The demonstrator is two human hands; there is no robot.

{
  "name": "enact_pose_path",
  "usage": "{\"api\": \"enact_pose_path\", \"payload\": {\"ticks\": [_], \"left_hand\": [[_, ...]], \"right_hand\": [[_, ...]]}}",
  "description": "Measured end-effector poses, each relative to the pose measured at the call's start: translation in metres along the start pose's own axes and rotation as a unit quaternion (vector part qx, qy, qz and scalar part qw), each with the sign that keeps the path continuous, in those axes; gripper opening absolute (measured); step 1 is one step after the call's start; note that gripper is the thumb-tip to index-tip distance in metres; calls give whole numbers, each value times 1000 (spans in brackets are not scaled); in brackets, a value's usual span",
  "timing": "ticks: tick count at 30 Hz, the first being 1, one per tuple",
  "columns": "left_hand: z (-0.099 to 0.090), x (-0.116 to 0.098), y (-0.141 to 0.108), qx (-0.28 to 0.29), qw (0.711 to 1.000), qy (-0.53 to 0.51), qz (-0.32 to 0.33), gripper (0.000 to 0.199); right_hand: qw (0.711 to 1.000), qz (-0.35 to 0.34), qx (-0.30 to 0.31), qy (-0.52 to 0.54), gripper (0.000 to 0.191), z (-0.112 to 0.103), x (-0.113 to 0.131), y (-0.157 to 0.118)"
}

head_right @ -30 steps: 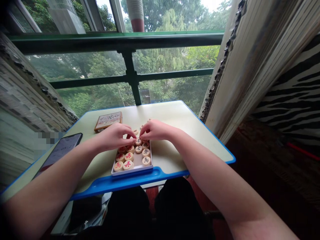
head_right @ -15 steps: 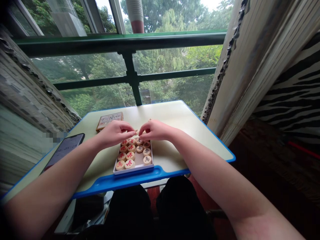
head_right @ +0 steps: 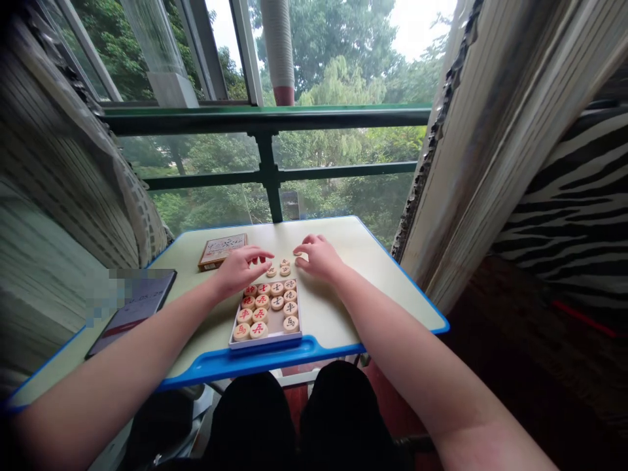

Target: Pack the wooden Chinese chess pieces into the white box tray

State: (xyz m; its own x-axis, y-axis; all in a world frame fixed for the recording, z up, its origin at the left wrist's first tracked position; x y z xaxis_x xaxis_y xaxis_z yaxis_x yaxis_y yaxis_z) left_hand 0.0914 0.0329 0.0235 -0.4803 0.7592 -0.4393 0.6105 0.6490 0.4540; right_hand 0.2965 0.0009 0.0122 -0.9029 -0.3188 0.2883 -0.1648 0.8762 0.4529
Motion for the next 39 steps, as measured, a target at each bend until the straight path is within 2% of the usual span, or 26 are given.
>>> {"api": "enact_pose_path", "payload": {"ticks": [6, 9, 12, 14, 17, 20, 22, 30, 39], "left_hand": [[7, 5, 1, 12, 1000, -28, 2, 25], [9, 2, 0, 33, 999, -43, -7, 23], [2, -6, -2, 65, 996, -51, -13, 22], [-10, -14, -4, 115, 991, -61, 3, 22], [-35, -27, -8, 226, 970, -68, 60, 39], [-53, -37, -13, 309, 943, -63, 109, 31], [-57, -40, -17, 335, 933, -56, 119, 29], [-41, -48, -21, 392, 909, -26, 140, 21], [-38, -43, -21, 395, 911, -73, 90, 19]], "right_hand": [[996, 21, 86, 3, 17, 4, 1, -2], [996, 29, 86, 18, 17, 3, 3, -3], [997, 17, 67, 21, 19, 4, 3, -3], [998, 11, 55, 15, 21, 4, 2, -3], [998, 9, 57, 3, 19, 4, 3, -3], [998, 6, 60, 7, 18, 3, 6, -3], [998, 2, 55, 12, 17, 2, 7, -4], [999, -8, 35, 24, 16, 3, 5, -4], [999, -6, 39, 26, 14, 1, 6, -2]]}}
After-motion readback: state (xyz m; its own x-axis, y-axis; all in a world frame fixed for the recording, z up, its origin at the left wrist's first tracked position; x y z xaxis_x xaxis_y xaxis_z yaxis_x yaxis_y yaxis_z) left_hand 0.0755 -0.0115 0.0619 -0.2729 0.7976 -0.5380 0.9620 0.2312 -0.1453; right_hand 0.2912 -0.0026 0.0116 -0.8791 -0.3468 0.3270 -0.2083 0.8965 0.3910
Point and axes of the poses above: each hand's wrist, its own y-axis towards the middle knuckle, its own z-axis out of the palm, x = y × z, the point moved 1 cm from there along y, towards the middle knuckle, and after that the axes turned 1 degree about x, right-handed, at the moved point
